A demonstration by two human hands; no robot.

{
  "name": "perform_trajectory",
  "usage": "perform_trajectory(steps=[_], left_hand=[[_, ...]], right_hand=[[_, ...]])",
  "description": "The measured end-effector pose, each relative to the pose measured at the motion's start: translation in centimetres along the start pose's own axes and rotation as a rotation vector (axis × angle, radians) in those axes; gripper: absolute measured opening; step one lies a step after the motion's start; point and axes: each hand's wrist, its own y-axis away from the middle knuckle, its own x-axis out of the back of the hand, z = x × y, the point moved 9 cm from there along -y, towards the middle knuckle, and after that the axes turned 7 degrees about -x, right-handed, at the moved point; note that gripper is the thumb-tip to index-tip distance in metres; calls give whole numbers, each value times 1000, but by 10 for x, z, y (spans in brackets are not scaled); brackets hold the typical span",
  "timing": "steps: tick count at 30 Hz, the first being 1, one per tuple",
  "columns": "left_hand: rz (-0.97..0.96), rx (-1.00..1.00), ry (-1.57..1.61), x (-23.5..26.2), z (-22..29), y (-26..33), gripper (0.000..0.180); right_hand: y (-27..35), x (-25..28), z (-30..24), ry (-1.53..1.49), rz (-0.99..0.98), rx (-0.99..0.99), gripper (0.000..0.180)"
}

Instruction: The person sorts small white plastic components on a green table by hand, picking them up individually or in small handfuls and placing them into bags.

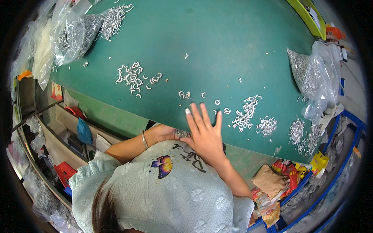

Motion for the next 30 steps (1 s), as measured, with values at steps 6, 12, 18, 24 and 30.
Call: perform_trajectory(steps=[6, 12, 18, 24, 30], left_hand=[[-109, -5, 51, -14, 4, 2, 41], [-49, -2, 38, -9, -1, 1, 39], [-27, -32, 15, -11, 3, 7, 40], [-22, -18, -12, -17, 4, 6, 43], [-234, -20, 25, -22, -1, 1, 51]], right_hand=[[7, 19, 12, -29, 137, -60, 71], [-4, 18, 8, -74, 116, -71, 72], [3, 2, 7, 29, 44, -36, 74], [7, -5, 11, 90, 39, -61, 75], [28, 15, 56, 169, 146, -373, 78]])
